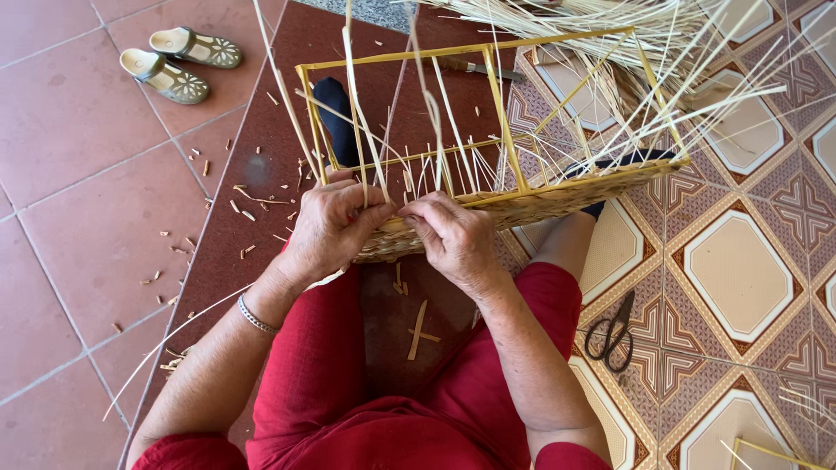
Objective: The person weaves dried palm leaves into a rectangular basket frame, using shears to trim excess strands and hands to interlace the material. The person rotates the basket to work on different sides and continues weaving until the base is complete.
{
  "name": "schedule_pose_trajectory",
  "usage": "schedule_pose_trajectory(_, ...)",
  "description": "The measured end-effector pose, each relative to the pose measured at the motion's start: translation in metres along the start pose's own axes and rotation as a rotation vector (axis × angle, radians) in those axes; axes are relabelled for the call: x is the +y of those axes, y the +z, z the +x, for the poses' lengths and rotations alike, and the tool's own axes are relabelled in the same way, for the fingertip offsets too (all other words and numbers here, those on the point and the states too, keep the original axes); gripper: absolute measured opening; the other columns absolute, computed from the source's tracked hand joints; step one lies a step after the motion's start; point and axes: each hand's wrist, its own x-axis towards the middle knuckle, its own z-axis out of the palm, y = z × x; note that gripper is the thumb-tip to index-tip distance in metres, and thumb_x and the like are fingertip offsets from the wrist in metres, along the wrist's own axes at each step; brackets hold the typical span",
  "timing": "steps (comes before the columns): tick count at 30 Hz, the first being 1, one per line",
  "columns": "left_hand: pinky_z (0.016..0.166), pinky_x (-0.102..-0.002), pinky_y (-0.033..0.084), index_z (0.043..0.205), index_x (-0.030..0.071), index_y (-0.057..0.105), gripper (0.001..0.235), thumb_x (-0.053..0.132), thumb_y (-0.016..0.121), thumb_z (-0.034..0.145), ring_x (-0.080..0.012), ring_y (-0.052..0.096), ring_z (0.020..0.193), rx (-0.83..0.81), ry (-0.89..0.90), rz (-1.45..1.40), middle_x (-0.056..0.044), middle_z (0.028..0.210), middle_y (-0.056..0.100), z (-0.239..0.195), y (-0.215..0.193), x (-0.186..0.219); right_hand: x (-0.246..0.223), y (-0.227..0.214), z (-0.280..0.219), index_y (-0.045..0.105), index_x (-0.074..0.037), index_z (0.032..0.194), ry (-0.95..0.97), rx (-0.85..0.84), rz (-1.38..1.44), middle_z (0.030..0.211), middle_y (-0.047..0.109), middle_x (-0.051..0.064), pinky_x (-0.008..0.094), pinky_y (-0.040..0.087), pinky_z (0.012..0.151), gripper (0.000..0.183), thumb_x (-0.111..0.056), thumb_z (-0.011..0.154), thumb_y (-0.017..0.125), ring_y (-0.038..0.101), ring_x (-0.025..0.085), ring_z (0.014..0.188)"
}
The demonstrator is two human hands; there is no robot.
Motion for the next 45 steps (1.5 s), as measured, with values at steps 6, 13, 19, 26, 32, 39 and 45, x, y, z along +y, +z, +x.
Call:
schedule_pose_trajectory(6,0.085,-0.025,0.058,0.123,0.005,0.065,0.018,0.008,0.057,0.107,-0.0150,0.072,0.096,0.042,-0.095,-0.415,-0.002,0.103,0.076,-0.008,-0.042,0.011,0.011,-0.001,-0.009,0.070,-0.013,0.105,-0.090,0.035,-0.041,0.101,0.076,0.001,0.024,0.064,0.067,0.006,-0.017,0.101,0.070,0.076,0.013,0.081)
schedule_pose_trajectory(13,0.085,-0.039,0.053,0.111,0.002,0.065,0.022,0.010,0.076,0.094,-0.0274,0.067,0.095,0.375,0.166,0.188,-0.011,0.107,0.070,-0.067,-0.056,0.037,0.009,0.007,-0.006,0.072,-0.007,0.105,-0.074,0.074,-0.052,0.104,0.075,0.008,0.022,0.063,0.058,0.009,-0.013,0.099,0.071,0.074,0.015,0.076)
schedule_pose_trajectory(19,0.085,-0.042,0.048,0.096,0.010,0.068,0.019,0.019,0.078,0.083,-0.0303,0.064,0.094,0.349,0.204,0.429,-0.008,0.100,0.069,-0.075,-0.043,0.018,-0.020,0.008,-0.028,0.067,0.000,0.115,-0.048,0.304,0.026,0.126,0.062,0.017,0.025,0.065,0.071,0.015,-0.002,0.100,0.069,0.071,0.020,0.092)
schedule_pose_trajectory(26,0.071,-0.039,0.054,0.096,0.007,0.074,0.008,0.011,0.078,0.091,-0.0270,0.063,0.078,0.188,0.062,0.299,-0.007,0.083,0.068,-0.082,-0.055,-0.009,-0.042,0.015,-0.036,0.069,-0.001,0.110,0.030,0.213,0.257,0.113,0.069,0.010,0.020,0.059,0.058,0.017,0.009,0.097,0.070,0.069,0.008,0.075)
schedule_pose_trajectory(32,0.075,-0.036,0.056,0.096,0.004,0.075,0.011,0.008,0.081,0.087,-0.0237,0.067,0.083,0.283,0.044,0.236,-0.009,0.090,0.072,-0.089,-0.087,-0.016,-0.057,0.008,-0.027,0.070,0.001,0.111,0.058,0.144,0.359,0.110,0.070,0.010,0.020,0.059,0.057,0.017,0.011,0.097,0.068,0.068,0.008,0.073)
schedule_pose_trajectory(39,0.071,-0.034,0.051,0.091,0.005,0.073,0.009,0.004,0.079,0.084,-0.0217,0.063,0.076,0.350,-0.018,0.172,-0.006,0.084,0.071,-0.110,-0.100,0.004,-0.052,0.024,-0.021,0.071,-0.001,0.112,-0.069,0.065,0.164,0.098,0.074,0.007,0.023,0.063,0.067,0.012,-0.006,0.101,0.071,0.072,0.011,0.080)
schedule_pose_trajectory(45,0.071,-0.035,0.051,0.102,0.005,0.075,0.017,0.013,0.075,0.086,-0.0199,0.064,0.079,-0.087,0.118,-0.191,-0.007,0.083,0.067,-0.152,-0.045,0.028,-0.050,0.033,-0.033,0.078,-0.004,0.100,0.520,-0.153,0.641,0.086,0.078,0.006,0.019,0.049,0.051,0.024,-0.018,0.104,0.059,0.064,0.007,0.058)
